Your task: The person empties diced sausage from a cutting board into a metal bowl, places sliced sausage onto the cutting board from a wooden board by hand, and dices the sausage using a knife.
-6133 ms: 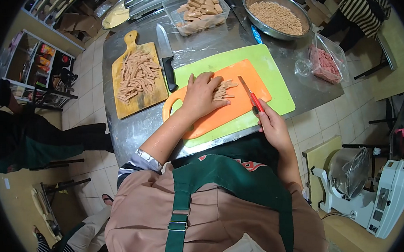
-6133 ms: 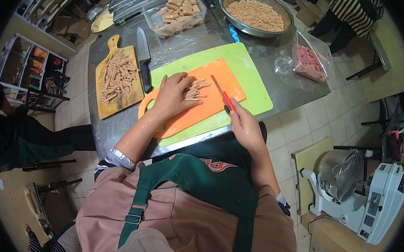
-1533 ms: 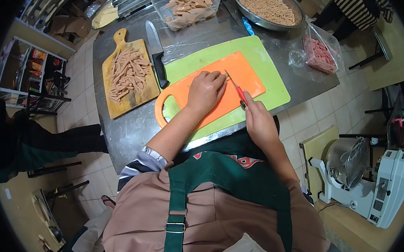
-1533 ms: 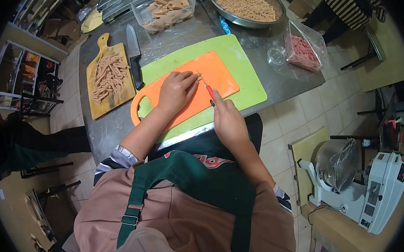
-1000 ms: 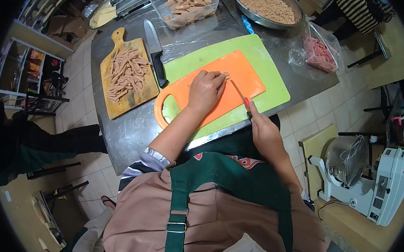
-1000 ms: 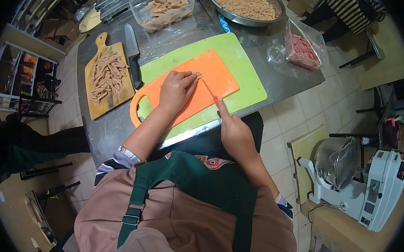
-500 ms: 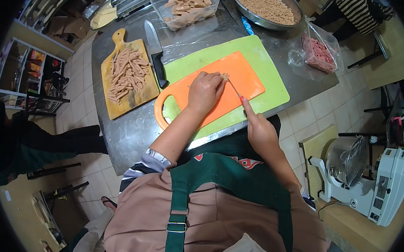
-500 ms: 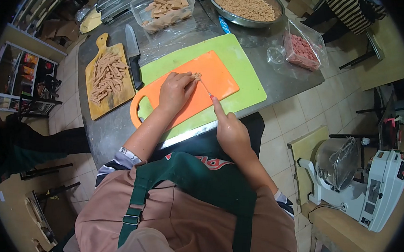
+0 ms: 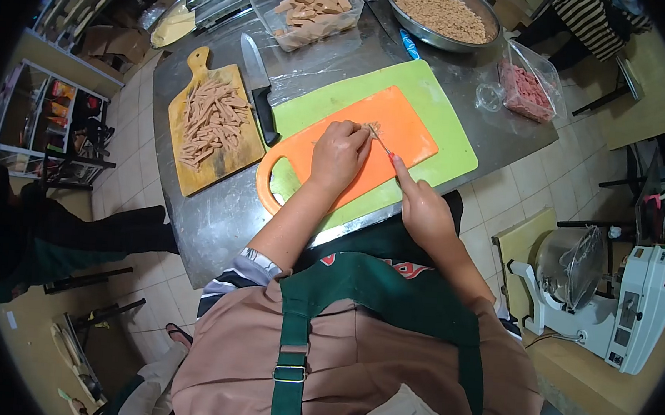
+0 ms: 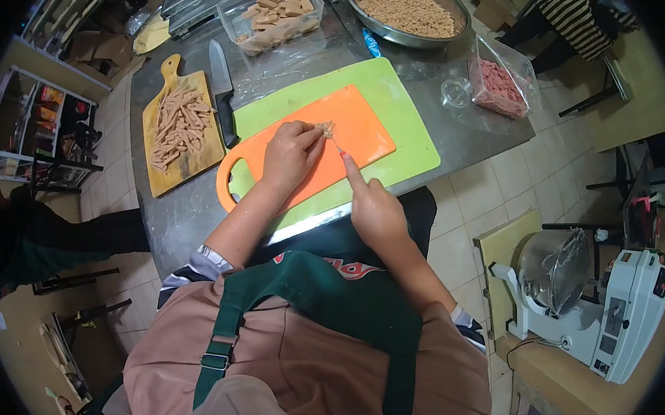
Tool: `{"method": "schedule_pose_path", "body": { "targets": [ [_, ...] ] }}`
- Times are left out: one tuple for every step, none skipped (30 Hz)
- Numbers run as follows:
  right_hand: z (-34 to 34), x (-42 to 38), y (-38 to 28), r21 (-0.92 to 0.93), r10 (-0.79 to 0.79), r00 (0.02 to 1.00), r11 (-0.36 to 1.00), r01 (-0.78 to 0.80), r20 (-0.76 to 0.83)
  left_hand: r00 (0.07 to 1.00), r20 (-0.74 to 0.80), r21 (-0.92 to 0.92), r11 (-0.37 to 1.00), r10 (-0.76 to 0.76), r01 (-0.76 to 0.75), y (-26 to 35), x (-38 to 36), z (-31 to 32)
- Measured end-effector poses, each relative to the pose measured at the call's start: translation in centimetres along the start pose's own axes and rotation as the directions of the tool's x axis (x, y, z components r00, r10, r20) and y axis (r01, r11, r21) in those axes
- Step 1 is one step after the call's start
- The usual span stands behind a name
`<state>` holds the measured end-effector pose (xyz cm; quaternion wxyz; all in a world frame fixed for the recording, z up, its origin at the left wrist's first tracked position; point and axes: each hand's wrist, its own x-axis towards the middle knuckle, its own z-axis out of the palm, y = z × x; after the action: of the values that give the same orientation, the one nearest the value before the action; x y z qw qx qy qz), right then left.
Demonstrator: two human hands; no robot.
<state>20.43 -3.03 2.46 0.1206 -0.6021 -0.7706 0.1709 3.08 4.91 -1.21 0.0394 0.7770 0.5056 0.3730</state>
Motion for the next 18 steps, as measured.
{"method": "schedule_pose_path", "body": {
  "targets": [
    [0.0,-0.7,0.2,-0.001,-0.001,1.0,1.0,0.001,0.001,1.0,-0.001,0.0,1.0,-0.001,0.001,-0.1,0.0,0.0],
    [-0.1,-1.4,0.4,0.023,-0.034,0.999,0.999,0.035,-0.041,1.0,-0.002,-0.002,1.0,-0.006,0.006,-0.1,0.0,0.0],
    [-0.2,-1.8,0.7,0.046,-0.066,0.994,0.997,0.07,-0.084,1.0,-0.003,-0.005,1.0,-0.01,0.01,-0.1,0.0,0.1],
    [-0.3,-1.9,1.0,0.044,-0.066,0.994,0.997,0.069,-0.084,1.0,-0.004,-0.006,1.0,-0.009,0.009,-0.1,0.0,0.1],
    [-0.2,-1.9,1.4,0.111,-0.085,0.99,0.989,0.097,-0.112,1.0,-0.02,-0.024,1.0,-0.004,0.004,0.0,0.0,0.1],
    [-0.4,-1.6,1.3,0.176,-0.103,0.984,0.976,0.128,-0.143,0.999,-0.037,-0.041,0.999,0.002,-0.004,0.0,0.1,0.0],
    [-0.6,-1.3,1.2,0.176,-0.105,0.984,0.976,0.13,-0.144,0.999,-0.039,-0.04,0.999,0.003,-0.004,0.0,0.1,-0.1],
    [-0.8,-0.9,1.0,0.167,-0.091,0.988,0.98,0.111,-0.126,1.0,-0.004,-0.047,0.998,-0.029,0.029,0.0,0.1,-0.3],
    [-1.0,-0.4,0.7,0.159,-0.075,0.991,0.983,0.091,-0.109,0.998,0.033,-0.053,0.997,-0.061,0.062,0.1,0.0,-0.4],
    [-0.8,0.3,0.5,0.16,-0.074,0.991,0.983,0.091,-0.109,0.998,0.033,-0.052,0.997,-0.06,0.061,0.1,0.0,-0.4],
    [-0.5,1.1,0.4,0.15,-0.076,0.994,0.985,0.087,-0.076,0.999,0.007,-0.059,0.997,-0.043,0.043,0.3,0.0,-0.5],
    [-0.1,1.5,0.3,0.138,-0.078,0.996,0.987,0.084,-0.044,0.999,-0.02,-0.065,0.998,-0.026,0.024,0.3,0.1,-0.4],
    [0.4,1.7,0.2,0.139,-0.078,0.996,0.987,0.084,-0.045,0.999,-0.02,-0.065,0.998,-0.025,0.023,0.2,0.1,-0.4],
    [1.0,1.8,0.2,0.121,-0.076,0.996,0.989,0.081,-0.041,0.999,-0.025,-0.062,0.998,-0.023,0.021,0.2,0.0,-0.3],
    [1.0,2.0,0.1,0.103,-0.076,0.996,0.992,0.079,-0.038,0.999,-0.032,-0.058,0.998,-0.022,0.02,0.1,0.1,-0.2],
    [0.9,1.7,0.1,0.103,-0.077,0.996,0.992,0.08,-0.035,0.999,-0.031,-0.058,0.998,-0.025,0.023,0.1,0.1,-0.2],
    [0.6,1.0,0.0,0.061,-0.048,0.999,0.997,0.048,-0.006,1.0,-0.018,-0.048,0.999,-0.026,0.025,0.1,0.0,-0.2],
    [0.3,0.3,-0.1,0.018,-0.018,1.0,1.0,0.018,0.019,1.0,-0.005,-0.038,0.999,-0.025,0.025,0.1,0.1,-0.2]
  ]
}}
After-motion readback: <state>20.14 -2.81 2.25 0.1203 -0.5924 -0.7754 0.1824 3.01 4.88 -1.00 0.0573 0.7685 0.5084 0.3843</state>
